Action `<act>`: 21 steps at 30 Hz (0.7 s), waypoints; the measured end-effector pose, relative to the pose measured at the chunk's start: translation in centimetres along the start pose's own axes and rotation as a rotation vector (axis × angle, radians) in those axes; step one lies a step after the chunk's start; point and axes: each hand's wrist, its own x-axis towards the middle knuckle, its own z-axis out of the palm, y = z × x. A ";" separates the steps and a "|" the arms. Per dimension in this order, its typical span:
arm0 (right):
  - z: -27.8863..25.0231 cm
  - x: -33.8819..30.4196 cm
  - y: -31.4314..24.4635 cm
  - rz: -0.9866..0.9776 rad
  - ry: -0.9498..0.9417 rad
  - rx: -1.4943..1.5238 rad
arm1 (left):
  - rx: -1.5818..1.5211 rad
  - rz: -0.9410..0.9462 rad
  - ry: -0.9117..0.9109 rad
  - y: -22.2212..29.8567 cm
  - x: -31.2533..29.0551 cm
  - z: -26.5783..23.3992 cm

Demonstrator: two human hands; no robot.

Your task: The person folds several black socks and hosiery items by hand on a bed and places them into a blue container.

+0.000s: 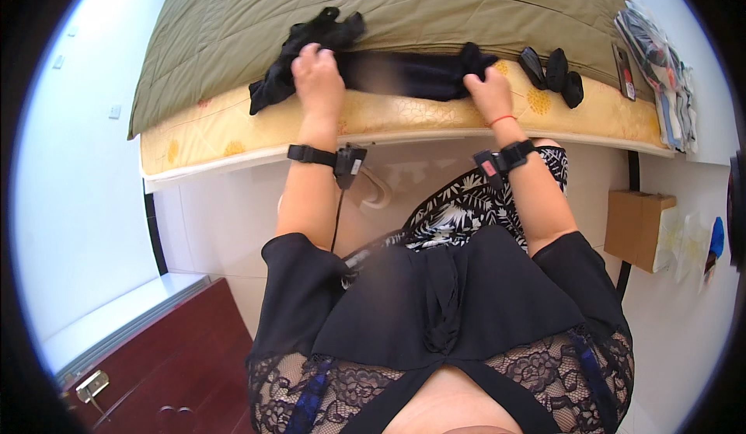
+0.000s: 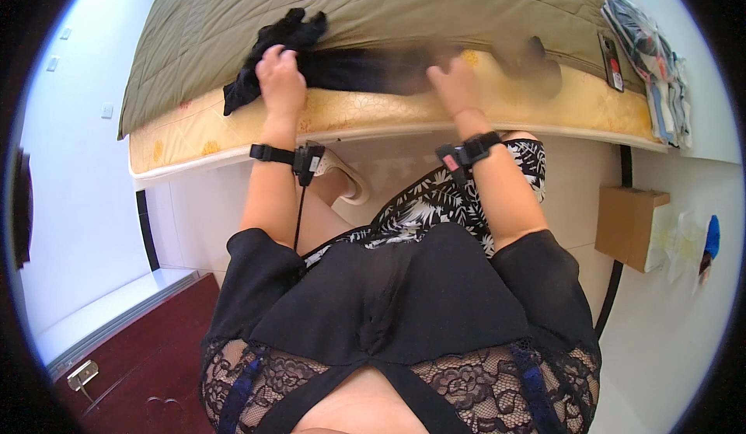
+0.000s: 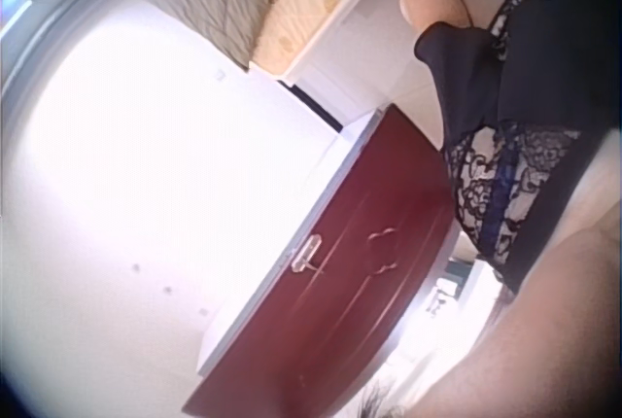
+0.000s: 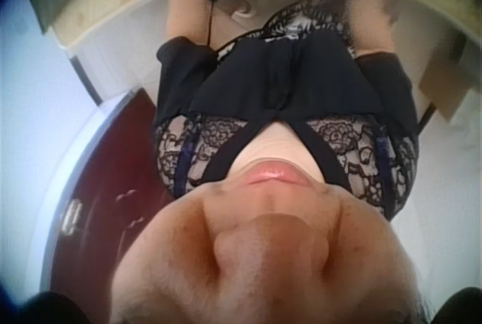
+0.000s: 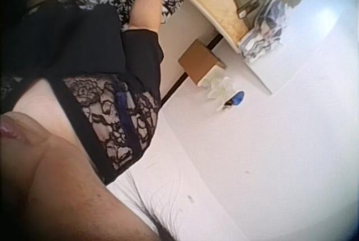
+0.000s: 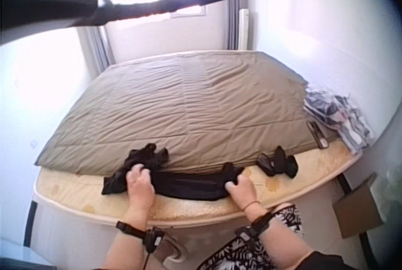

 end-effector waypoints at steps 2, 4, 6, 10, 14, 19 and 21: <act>-1.7 1.1 4.1 0.038 0.085 0.039 | 0.145 -0.153 0.021 0.0 0.5 -1.5; -2.3 2.0 7.4 -0.061 0.327 0.117 | 0.264 -0.169 0.015 -0.2 0.0 -1.2; -3.0 2.3 9.3 -0.023 0.315 0.115 | 0.171 -0.079 0.049 2.1 0.6 -3.0; -3.7 0.6 6.8 -0.179 0.420 0.004 | -0.291 0.001 -0.037 3.5 0.7 -0.9; -3.1 -1.2 4.2 -0.302 0.352 -0.120 | -0.157 -0.139 -0.292 5.7 -0.1 0.0; -2.9 -0.1 5.8 -0.240 0.337 -0.042 | -0.590 -0.053 -0.314 3.9 0.0 2.3; -3.2 0.0 7.6 -0.201 0.395 -0.053 | -0.603 -0.167 -0.311 4.1 0.1 0.4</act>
